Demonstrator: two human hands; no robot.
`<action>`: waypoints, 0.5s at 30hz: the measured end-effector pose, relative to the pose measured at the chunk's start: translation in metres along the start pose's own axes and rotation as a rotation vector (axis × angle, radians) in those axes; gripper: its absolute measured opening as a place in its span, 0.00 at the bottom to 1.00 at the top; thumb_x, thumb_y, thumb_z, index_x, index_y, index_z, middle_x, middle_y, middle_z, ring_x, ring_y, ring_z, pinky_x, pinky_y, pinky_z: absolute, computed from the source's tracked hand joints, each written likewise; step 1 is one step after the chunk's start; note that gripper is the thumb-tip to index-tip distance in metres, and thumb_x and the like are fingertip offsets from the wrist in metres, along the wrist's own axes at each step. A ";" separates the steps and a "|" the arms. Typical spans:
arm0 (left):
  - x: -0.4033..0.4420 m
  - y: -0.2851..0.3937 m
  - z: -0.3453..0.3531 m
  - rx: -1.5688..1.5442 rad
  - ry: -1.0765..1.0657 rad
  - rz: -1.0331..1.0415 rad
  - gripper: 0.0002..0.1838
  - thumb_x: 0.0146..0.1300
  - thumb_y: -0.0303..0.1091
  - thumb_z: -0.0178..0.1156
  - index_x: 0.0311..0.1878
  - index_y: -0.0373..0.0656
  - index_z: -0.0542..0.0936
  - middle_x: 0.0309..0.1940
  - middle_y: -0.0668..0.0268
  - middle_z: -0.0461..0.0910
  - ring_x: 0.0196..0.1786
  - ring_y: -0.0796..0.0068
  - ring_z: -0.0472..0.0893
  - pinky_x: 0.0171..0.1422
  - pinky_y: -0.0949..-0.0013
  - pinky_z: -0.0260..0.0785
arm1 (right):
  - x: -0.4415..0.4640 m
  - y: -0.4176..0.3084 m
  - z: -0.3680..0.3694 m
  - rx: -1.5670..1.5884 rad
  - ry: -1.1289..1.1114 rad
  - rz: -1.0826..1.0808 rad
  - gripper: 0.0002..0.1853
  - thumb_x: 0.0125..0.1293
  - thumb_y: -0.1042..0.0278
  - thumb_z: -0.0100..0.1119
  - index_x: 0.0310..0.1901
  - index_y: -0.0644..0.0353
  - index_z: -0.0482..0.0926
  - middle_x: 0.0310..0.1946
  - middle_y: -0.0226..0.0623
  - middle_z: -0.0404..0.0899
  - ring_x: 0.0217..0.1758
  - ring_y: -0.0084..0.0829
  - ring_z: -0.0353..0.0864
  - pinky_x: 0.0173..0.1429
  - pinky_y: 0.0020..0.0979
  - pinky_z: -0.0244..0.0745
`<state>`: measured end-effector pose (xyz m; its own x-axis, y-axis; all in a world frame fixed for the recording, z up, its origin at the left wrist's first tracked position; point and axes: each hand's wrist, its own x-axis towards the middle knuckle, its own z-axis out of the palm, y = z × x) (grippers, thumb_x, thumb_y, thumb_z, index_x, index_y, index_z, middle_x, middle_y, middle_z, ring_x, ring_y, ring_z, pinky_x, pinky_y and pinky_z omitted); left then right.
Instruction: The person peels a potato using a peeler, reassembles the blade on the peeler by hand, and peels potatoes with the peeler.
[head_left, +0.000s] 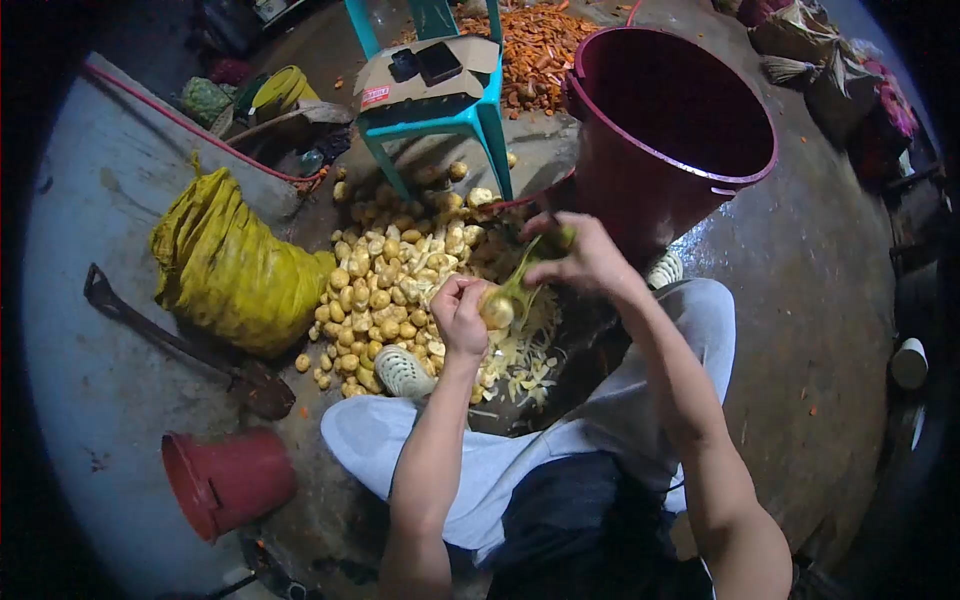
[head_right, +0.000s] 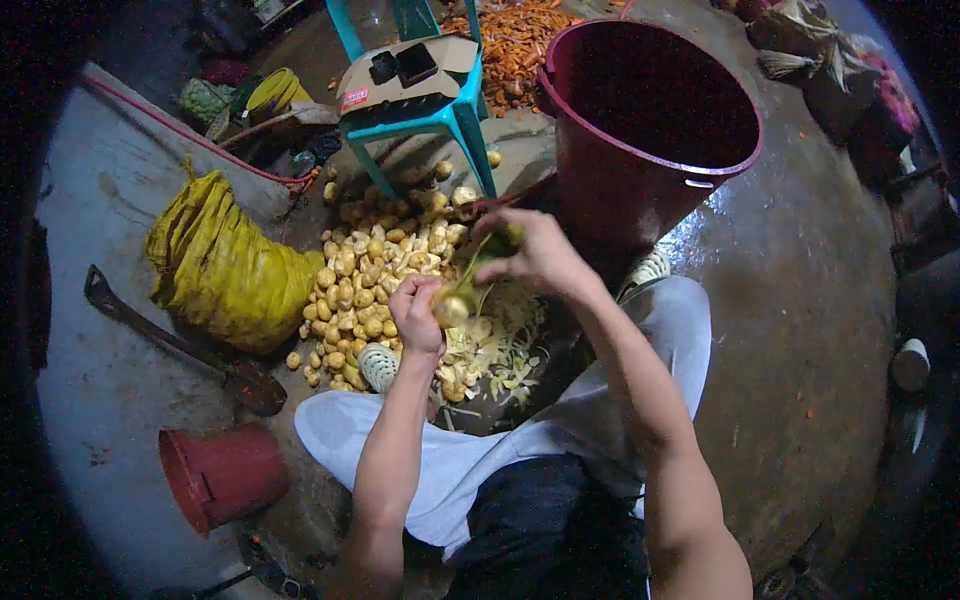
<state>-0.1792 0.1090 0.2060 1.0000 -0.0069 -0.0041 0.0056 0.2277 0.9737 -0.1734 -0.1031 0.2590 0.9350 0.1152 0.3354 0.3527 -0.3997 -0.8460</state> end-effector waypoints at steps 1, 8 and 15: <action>0.001 -0.001 0.000 0.088 -0.007 0.056 0.05 0.58 0.25 0.57 0.28 0.35 0.78 0.26 0.64 0.81 0.30 0.80 0.77 0.38 0.75 0.69 | -0.004 -0.009 0.004 -0.062 -0.051 0.031 0.26 0.44 0.71 0.81 0.47 0.61 0.80 0.38 0.32 0.84 0.41 0.20 0.80 0.46 0.28 0.76; -0.002 0.001 0.007 -0.291 0.119 -0.213 0.04 0.57 0.27 0.55 0.29 0.39 0.76 0.27 0.66 0.77 0.30 0.77 0.77 0.39 0.74 0.72 | 0.005 0.017 -0.008 0.081 0.041 0.276 0.26 0.43 0.70 0.82 0.46 0.62 0.80 0.37 0.30 0.83 0.40 0.19 0.78 0.48 0.28 0.76; -0.005 0.013 0.011 -0.350 0.135 -0.353 0.05 0.59 0.31 0.53 0.30 0.42 0.75 0.26 0.65 0.76 0.26 0.72 0.78 0.26 0.69 0.71 | 0.012 0.006 -0.019 0.248 0.087 0.501 0.25 0.43 0.70 0.81 0.43 0.65 0.80 0.40 0.37 0.85 0.46 0.24 0.82 0.55 0.29 0.75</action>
<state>-0.1839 0.1012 0.2210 0.9286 -0.0214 -0.3705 0.3212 0.5468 0.7732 -0.1604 -0.1216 0.2661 0.9877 -0.1132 -0.1077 -0.1251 -0.1595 -0.9792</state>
